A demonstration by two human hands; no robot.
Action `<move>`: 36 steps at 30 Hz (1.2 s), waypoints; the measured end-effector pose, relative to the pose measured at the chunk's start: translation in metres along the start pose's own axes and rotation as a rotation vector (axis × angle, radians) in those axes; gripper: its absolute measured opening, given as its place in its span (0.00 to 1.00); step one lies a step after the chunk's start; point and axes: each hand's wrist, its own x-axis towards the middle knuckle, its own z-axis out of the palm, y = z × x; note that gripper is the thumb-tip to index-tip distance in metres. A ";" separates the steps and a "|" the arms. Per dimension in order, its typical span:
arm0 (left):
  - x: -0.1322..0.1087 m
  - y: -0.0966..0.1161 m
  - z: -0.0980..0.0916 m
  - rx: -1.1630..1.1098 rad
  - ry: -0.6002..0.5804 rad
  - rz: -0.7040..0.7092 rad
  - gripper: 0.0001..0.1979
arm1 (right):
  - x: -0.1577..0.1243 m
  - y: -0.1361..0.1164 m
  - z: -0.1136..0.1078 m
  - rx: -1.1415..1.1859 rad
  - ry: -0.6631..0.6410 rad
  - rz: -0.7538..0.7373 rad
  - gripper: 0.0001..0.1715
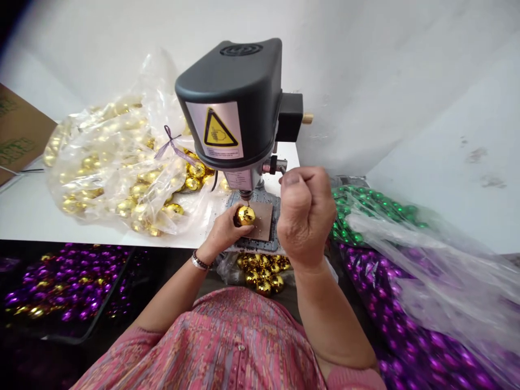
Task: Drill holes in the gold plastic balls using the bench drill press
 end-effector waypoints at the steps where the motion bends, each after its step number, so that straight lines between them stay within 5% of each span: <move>1: -0.005 0.001 -0.002 0.015 -0.010 -0.010 0.20 | 0.002 -0.001 0.001 0.004 0.003 0.023 0.19; 10: -0.034 -0.006 -0.028 -0.083 -0.400 0.137 0.37 | -0.006 0.013 -0.003 0.043 -0.056 0.043 0.20; 12: -0.027 -0.013 -0.036 -0.158 -0.288 0.068 0.34 | -0.007 0.013 -0.004 0.053 -0.067 0.039 0.19; 14: -0.013 -0.021 -0.048 -0.161 -0.050 -0.002 0.23 | -0.007 0.013 -0.004 0.061 -0.075 0.035 0.19; 17: 0.018 -0.038 -0.070 0.003 0.345 -0.076 0.16 | -0.008 0.014 -0.005 0.056 -0.084 0.038 0.19; 19: 0.040 -0.051 -0.084 0.161 0.468 -0.141 0.19 | -0.008 0.016 -0.005 0.050 -0.082 0.039 0.19; 24: 0.074 -0.077 -0.102 0.345 0.411 -0.213 0.21 | -0.009 0.018 -0.007 0.036 -0.071 0.018 0.18; 30: 0.080 -0.090 -0.102 0.122 0.335 -0.252 0.27 | -0.011 0.016 -0.008 0.019 -0.097 0.005 0.17; 36: 0.064 -0.079 -0.100 0.208 0.532 -0.321 0.31 | -0.013 0.015 -0.007 0.029 -0.091 0.025 0.17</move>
